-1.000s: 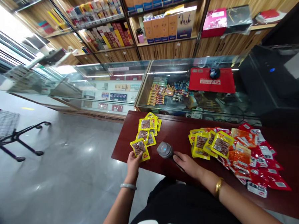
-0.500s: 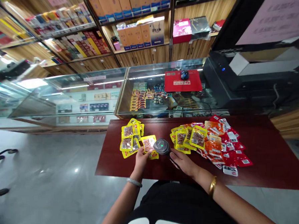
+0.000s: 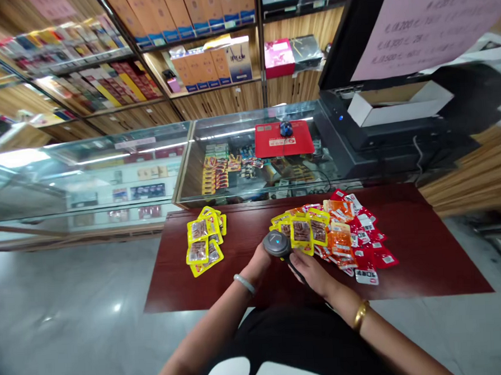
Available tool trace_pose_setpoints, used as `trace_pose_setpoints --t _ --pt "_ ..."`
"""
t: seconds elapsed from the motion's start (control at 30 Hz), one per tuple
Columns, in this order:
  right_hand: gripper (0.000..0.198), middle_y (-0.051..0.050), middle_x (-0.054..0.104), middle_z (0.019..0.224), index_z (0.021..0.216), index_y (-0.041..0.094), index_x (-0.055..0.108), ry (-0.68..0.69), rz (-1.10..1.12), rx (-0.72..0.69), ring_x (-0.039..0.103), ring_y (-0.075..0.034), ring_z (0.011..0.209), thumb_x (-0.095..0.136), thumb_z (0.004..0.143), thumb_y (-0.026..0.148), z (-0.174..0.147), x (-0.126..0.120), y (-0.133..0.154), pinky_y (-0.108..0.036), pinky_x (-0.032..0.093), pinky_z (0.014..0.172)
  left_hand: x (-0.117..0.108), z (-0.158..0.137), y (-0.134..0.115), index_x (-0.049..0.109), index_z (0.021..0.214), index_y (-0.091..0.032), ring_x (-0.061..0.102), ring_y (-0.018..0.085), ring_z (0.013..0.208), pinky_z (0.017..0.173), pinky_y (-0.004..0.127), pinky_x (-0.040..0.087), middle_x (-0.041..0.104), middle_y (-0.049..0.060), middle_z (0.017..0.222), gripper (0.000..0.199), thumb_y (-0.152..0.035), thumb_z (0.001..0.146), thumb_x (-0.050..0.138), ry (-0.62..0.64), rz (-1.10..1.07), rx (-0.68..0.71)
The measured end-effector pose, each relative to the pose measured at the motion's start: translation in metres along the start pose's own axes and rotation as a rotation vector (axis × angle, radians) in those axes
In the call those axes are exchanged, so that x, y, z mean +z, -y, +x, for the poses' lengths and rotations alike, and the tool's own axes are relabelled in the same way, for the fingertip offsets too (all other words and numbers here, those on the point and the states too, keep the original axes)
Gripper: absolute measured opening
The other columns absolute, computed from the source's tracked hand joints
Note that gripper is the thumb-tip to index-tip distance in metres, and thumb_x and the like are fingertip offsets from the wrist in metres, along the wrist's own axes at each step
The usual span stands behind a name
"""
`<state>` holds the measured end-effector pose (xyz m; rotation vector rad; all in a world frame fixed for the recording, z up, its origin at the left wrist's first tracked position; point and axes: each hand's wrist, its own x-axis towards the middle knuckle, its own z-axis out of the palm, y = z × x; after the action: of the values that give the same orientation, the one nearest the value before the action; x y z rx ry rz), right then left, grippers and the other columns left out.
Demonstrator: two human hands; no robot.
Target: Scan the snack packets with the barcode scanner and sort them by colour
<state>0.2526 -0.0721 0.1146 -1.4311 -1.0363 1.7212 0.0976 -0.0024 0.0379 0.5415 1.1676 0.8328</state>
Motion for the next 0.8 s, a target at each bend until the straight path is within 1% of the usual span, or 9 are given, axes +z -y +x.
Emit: trace_pose_setpoints --t 0.07,0.2,0.27,0.33,0.43,0.5,0.57,0.67,0.8 --pt "0.053 -0.002 0.067 0.08 0.107 0.024 0.071 0.024 0.018 0.019 0.059 -0.021 0.069 0.057 0.088 0.072 0.002 0.003 -0.001 -0.034 0.05 0.067 -0.028 -0.006 -0.001 0.074 0.093 -0.013 0.067 0.02 0.078 0.076 0.031 0.054 0.075 0.01 0.088 0.038 -0.023 0.059 0.087 -0.041 0.035 0.015" --pt "0.057 0.001 0.06 0.069 0.086 0.023 0.066 0.09 -0.007 0.041 0.049 -0.016 0.056 0.057 0.083 0.079 0.009 0.017 0.001 -0.03 0.043 0.054 -0.093 -0.018 -0.005 0.071 0.089 -0.014 0.067 0.016 0.073 0.07 0.027 0.053 0.073 0.009 0.082 0.038 -0.027 0.059 0.091 -0.278 0.102 0.032" --pt "0.059 0.003 0.056 0.063 0.08 0.023 0.063 0.121 -0.036 0.035 0.046 -0.016 0.054 0.056 0.08 0.082 0.016 0.025 0.003 -0.029 0.04 0.052 -0.118 -0.022 -0.01 0.071 0.09 -0.014 0.067 0.015 0.072 0.067 0.025 0.053 0.074 0.009 0.085 0.037 -0.028 0.062 0.091 -0.351 0.066 0.034" --pt "0.061 0.003 0.054 0.059 0.081 0.023 0.063 0.159 -0.075 0.017 0.046 -0.016 0.053 0.054 0.08 0.083 0.024 0.033 0.004 -0.029 0.041 0.051 -0.134 -0.023 -0.019 0.07 0.093 -0.014 0.067 0.014 0.071 0.062 0.021 0.05 0.074 0.01 0.09 0.035 -0.031 0.068 0.088 -0.398 -0.041 0.007" --pt "0.061 0.005 0.051 0.056 0.085 0.023 0.065 0.224 -0.129 -0.008 0.045 -0.016 0.051 0.051 0.082 0.083 0.038 0.045 0.006 -0.029 0.04 0.05 -0.15 -0.015 -0.041 0.067 0.096 -0.015 0.069 0.013 0.076 0.06 0.019 0.049 0.073 0.012 0.099 0.028 -0.036 0.08 0.079 -0.495 -0.287 -0.052" --pt "0.061 0.005 0.051 0.057 0.09 0.023 0.066 0.251 -0.147 -0.033 0.044 -0.015 0.051 0.051 0.084 0.081 0.045 0.053 0.008 -0.028 0.04 0.051 -0.156 -0.005 -0.058 0.065 0.095 -0.016 0.07 0.015 0.083 0.063 0.02 0.052 0.072 0.013 0.101 0.024 -0.037 0.087 0.072 -0.568 -0.432 -0.088" --pt "0.06 0.005 0.052 0.059 0.097 0.023 0.068 0.275 -0.163 -0.044 0.046 -0.016 0.052 0.05 0.086 0.079 0.049 0.059 0.01 -0.029 0.039 0.053 -0.162 0.007 -0.073 0.064 0.096 -0.017 0.07 0.018 0.09 0.067 0.023 0.055 0.071 0.014 0.102 0.022 -0.038 0.09 0.067 -0.622 -0.526 -0.119" --pt "0.062 0.004 0.053 0.061 0.103 0.023 0.069 0.295 -0.188 -0.036 0.046 -0.017 0.054 0.049 0.087 0.079 0.052 0.063 0.015 -0.029 0.039 0.053 -0.166 0.021 -0.088 0.064 0.098 -0.017 0.069 0.022 0.098 0.071 0.028 0.057 0.069 0.015 0.106 0.026 -0.042 0.091 0.065 -0.629 -0.572 -0.14" --pt "0.067 0.004 0.053 0.06 0.102 0.022 0.07 0.285 -0.202 -0.023 0.048 -0.017 0.054 0.049 0.084 0.083 0.052 0.059 0.019 -0.03 0.042 0.053 -0.166 0.032 -0.094 0.063 0.098 -0.016 0.066 0.025 0.104 0.075 0.035 0.057 0.067 0.016 0.111 0.029 -0.044 0.09 0.064 -0.643 -0.544 -0.13"
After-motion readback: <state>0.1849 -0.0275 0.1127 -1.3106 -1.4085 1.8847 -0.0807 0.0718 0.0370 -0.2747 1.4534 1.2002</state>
